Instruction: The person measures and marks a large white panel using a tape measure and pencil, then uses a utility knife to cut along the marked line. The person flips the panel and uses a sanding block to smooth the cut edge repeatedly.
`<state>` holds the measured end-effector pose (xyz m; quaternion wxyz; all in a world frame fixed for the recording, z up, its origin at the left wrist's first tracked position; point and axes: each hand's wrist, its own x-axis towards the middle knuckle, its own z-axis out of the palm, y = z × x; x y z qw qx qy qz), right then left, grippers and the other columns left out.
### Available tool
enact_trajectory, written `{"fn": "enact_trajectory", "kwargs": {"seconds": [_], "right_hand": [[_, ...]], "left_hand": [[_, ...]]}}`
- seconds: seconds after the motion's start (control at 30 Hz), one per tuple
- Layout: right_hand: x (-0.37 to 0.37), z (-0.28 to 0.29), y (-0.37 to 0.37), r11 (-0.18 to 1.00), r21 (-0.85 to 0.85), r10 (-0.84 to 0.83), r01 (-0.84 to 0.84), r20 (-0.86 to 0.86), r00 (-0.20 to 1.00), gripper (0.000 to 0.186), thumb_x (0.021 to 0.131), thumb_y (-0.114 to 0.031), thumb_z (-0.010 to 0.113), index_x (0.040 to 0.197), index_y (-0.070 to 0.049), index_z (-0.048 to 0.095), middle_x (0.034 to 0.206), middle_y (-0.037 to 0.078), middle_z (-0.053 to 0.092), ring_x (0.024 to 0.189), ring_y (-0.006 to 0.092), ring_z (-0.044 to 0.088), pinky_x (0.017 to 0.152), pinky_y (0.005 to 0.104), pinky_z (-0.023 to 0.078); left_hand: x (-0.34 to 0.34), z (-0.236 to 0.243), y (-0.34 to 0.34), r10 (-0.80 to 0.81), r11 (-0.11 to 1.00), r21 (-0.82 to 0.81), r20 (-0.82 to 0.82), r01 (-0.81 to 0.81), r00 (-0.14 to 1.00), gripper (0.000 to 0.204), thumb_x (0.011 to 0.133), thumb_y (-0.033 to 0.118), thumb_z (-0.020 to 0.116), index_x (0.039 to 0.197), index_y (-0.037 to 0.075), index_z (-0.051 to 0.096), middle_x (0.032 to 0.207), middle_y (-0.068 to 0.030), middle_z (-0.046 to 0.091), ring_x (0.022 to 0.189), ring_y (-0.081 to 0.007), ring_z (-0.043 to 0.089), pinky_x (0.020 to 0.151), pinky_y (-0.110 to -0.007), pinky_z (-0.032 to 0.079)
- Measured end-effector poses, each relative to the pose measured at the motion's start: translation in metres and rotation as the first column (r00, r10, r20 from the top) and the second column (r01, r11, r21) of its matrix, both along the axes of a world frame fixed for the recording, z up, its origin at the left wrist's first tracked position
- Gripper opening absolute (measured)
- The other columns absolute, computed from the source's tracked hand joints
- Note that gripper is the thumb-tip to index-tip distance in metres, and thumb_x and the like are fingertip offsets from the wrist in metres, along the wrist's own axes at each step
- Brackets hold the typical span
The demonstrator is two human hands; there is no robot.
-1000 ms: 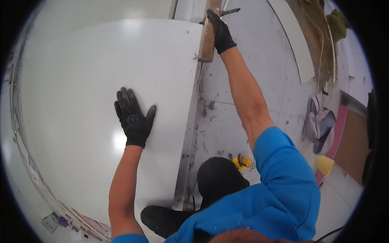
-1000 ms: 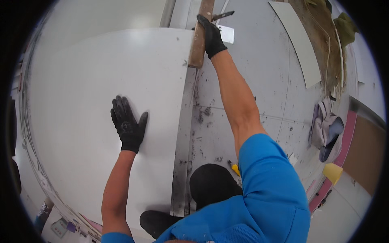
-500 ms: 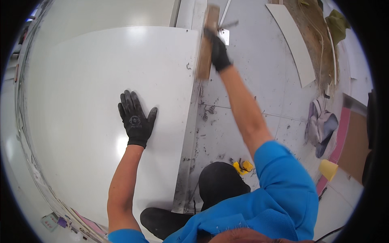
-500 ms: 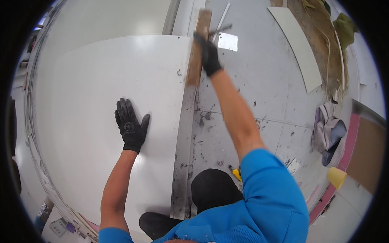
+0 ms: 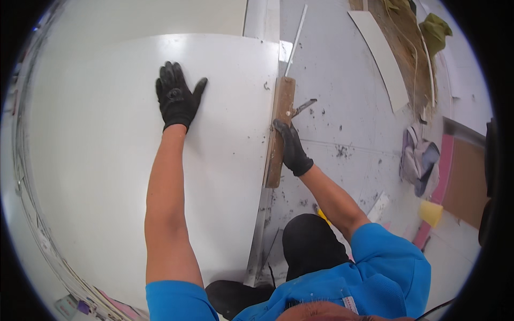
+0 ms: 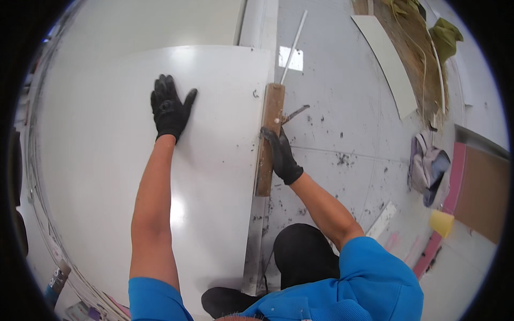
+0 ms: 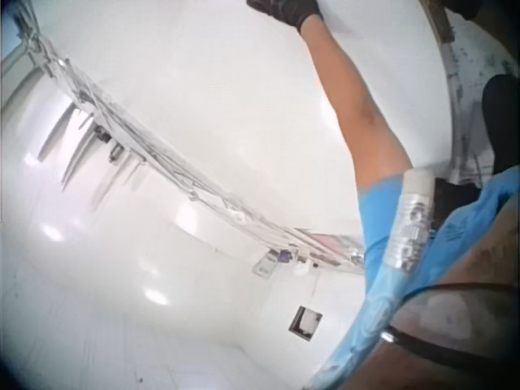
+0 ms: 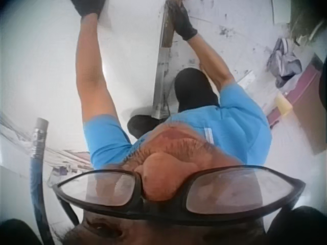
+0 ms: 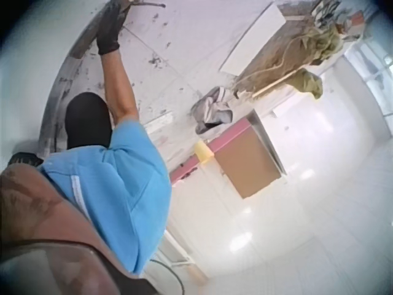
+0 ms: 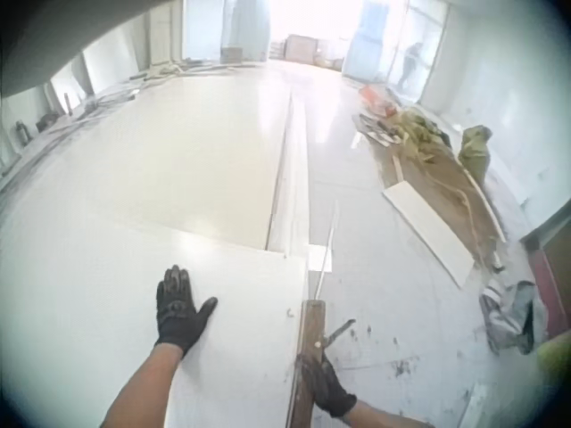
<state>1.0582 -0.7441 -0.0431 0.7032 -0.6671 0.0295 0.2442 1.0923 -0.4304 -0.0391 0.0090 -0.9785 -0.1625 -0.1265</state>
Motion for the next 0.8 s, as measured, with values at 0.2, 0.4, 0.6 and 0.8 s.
{"fn": "enact_trajectory", "kwargs": {"seconds": [0.2, 0.4, 0.6, 0.8], "right_hand": [[0.007, 0.019, 0.006, 0.981, -0.193, -0.002, -0.005, -0.031, 1.000, 0.049, 0.103, -0.034, 0.047, 0.132, 0.006, 0.050, 0.128, 0.012, 0.059, 0.121, 0.0196, 0.053, 0.105, 0.0316, 0.039], [0.169, 0.005, 0.036, 0.921, -0.322, -0.121, 0.217, 0.294, 0.948, 0.062, 0.102, -0.050, 0.044, 0.126, 0.005, 0.058, 0.118, 0.020, 0.066, 0.114, 0.0231, 0.060, 0.098, 0.0341, 0.046], [0.173, -0.004, 0.034, 0.923, -0.341, -0.174, 0.178, 0.041, 0.984, 0.073, 0.093, -0.062, 0.051, 0.121, 0.005, 0.059, 0.103, 0.019, 0.067, 0.098, 0.0277, 0.063, 0.085, 0.0376, 0.050], [-0.011, -0.006, 0.017, 0.857, -0.502, -0.144, 0.117, -0.015, 0.989, 0.076, 0.097, -0.051, 0.053, 0.150, -0.003, 0.030, 0.141, 0.022, 0.049, 0.130, 0.0343, 0.050, 0.107, 0.0383, 0.040]], "left_hand": [[-0.007, 0.002, -0.001, -0.017, 0.996, -0.093, -0.017, 0.015, 1.000, 0.086, 0.091, 0.064, 0.049, 0.148, 0.001, 0.032, 0.155, -0.0193, 0.030, 0.145, -0.0340, 0.024, 0.118, -0.047, 0.018], [-0.007, 0.011, -0.001, -0.072, 0.990, -0.128, -0.087, 0.061, 0.994, 0.086, 0.092, 0.060, 0.052, 0.148, -0.001, 0.029, 0.155, -0.0210, 0.027, 0.146, -0.0360, 0.020, 0.118, -0.050, 0.019], [-0.004, 0.011, 0.006, -0.098, 0.991, -0.109, -0.164, 0.081, 0.982, 0.088, 0.091, 0.057, 0.053, 0.150, -0.001, 0.024, 0.156, -0.0222, 0.023, 0.146, -0.0376, 0.019, 0.118, -0.051, 0.018], [-0.007, 0.020, 0.000, -0.075, 0.991, -0.123, -0.164, 0.055, 0.984, 0.085, 0.094, 0.050, 0.055, 0.153, 0.001, 0.019, 0.158, -0.0212, 0.021, 0.147, -0.0367, 0.018, 0.119, -0.050, 0.016]]}}
